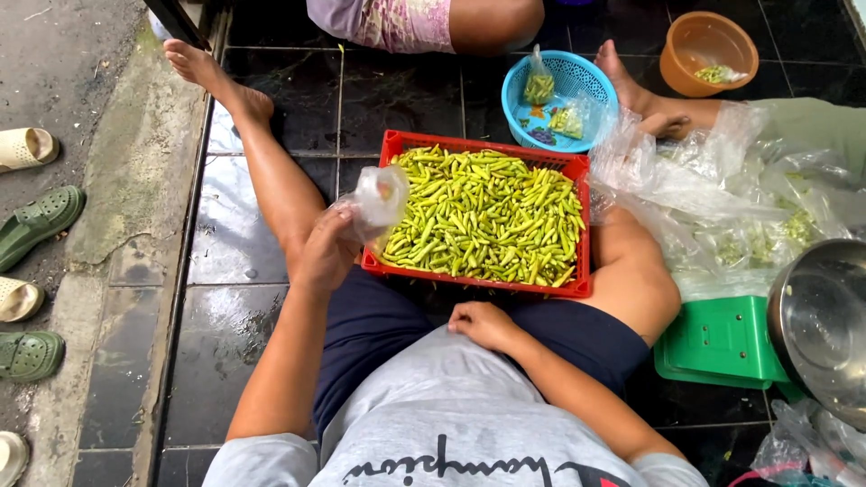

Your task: Bag green chilies from a crate into small plastic bags

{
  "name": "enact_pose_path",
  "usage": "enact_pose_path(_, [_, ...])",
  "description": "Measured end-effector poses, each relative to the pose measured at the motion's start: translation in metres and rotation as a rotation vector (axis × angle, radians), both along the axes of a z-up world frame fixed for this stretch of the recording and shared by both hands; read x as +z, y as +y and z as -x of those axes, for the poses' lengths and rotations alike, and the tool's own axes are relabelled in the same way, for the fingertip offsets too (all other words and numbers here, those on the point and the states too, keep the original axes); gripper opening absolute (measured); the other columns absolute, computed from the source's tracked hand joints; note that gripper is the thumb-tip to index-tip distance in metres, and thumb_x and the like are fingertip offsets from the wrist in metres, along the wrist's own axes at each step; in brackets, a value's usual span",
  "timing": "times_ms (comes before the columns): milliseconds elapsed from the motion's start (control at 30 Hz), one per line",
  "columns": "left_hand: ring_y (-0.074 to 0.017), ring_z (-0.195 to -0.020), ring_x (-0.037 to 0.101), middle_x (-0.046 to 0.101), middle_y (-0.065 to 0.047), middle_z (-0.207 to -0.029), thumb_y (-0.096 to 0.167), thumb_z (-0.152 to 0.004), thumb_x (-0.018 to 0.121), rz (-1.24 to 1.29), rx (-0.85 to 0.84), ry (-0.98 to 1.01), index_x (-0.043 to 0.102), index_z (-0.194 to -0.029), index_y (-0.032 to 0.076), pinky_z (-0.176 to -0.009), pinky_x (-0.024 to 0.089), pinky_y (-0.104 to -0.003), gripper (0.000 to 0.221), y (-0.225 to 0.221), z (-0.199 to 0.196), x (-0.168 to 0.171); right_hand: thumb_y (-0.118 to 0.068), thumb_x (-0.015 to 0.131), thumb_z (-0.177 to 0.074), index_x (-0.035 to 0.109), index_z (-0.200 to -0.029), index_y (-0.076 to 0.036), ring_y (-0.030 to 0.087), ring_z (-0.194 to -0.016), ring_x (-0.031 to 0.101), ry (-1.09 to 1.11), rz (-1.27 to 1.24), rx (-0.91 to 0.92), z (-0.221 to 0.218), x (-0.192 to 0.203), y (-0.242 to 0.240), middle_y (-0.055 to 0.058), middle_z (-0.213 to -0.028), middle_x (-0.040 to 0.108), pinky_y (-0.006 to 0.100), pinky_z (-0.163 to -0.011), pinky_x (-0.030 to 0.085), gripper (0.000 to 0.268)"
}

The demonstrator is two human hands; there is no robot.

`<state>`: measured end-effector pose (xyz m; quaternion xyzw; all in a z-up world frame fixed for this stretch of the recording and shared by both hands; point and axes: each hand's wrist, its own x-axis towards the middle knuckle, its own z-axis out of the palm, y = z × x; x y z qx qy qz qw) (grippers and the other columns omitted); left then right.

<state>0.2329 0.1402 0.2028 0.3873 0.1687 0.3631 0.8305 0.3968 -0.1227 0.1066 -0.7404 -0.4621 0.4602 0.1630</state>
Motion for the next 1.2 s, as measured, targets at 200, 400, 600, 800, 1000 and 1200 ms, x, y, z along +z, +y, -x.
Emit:
enact_pose_path(200, [-0.0284,-0.089,0.076,0.077,-0.017,-0.099,0.023,-0.095,0.051,0.107,-0.208,-0.132,0.070,-0.112,0.004,-0.085,0.060,-0.047,0.032,-0.013,-0.007,-0.009,-0.048,0.064,-0.095,0.077,-0.095,-0.029,0.026,-0.103,0.070,-0.185,0.060,0.008,0.005,0.003,-0.001,-0.003,-0.098,0.073,0.040,-0.087,0.056,0.023])
enact_pose_path(400, [-0.0284,-0.083,0.075,0.076,-0.015,-0.091,0.017,-0.092,0.057,0.198,-0.250,-0.032,0.071,-0.100,0.005,-0.079,0.059,-0.044,0.021,-0.057,-0.019,-0.030,-0.035,0.064,-0.096,0.076,-0.105,-0.022,0.028,-0.106,0.071,-0.062,-0.181,-0.068,-0.007,0.062,-0.004,0.004,-0.102,0.078,0.044,-0.095,0.054,0.020])
enact_pose_path(600, [-0.0189,-0.081,0.070,0.072,-0.008,-0.087,0.013,-0.091,0.062,0.184,-0.250,0.125,0.070,-0.094,0.006,-0.083,0.058,-0.037,0.011,-0.100,-0.033,-0.050,-0.040,0.074,-0.090,0.072,-0.114,-0.016,0.027,-0.113,0.059,-0.500,-1.071,-0.101,-0.010,0.164,-0.003,0.002,-0.117,0.066,0.047,-0.108,0.038,0.034])
enact_pose_path(800, [-0.0121,-0.060,0.065,0.064,-0.002,-0.069,0.011,-0.096,0.060,0.076,-0.278,0.282,0.070,-0.105,0.004,-0.065,0.058,-0.026,0.014,-0.102,-0.040,-0.065,-0.023,0.066,-0.097,0.066,-0.092,-0.013,0.024,-0.102,0.067,-0.364,-1.003,-0.042,-0.018,0.125,0.001,0.004,-0.095,0.072,0.055,-0.118,0.017,0.011])
enact_pose_path(1000, [-0.0321,-0.078,0.066,0.058,-0.017,-0.077,0.016,-0.100,0.057,-0.392,-0.232,0.576,0.058,-0.132,0.010,-0.076,0.058,-0.040,0.032,-0.100,-0.033,-0.036,-0.021,0.057,-0.101,0.060,-0.095,-0.011,0.031,-0.106,0.070,-0.116,-0.834,-0.087,-0.026,0.106,-0.009,0.011,-0.088,0.070,0.060,-0.121,0.015,0.013])
enact_pose_path(1200, [-0.0450,-0.153,0.018,0.031,-0.020,-0.159,0.022,-0.067,0.080,-1.480,0.080,0.565,0.033,-0.156,0.007,-0.119,0.005,-0.068,0.102,-0.102,-0.052,0.019,-0.031,0.063,-0.096,0.066,-0.093,-0.014,0.031,-0.121,0.061,-0.763,-0.861,0.046,-0.020,0.141,0.006,0.013,-0.111,0.070,0.069,-0.118,0.008,0.017])
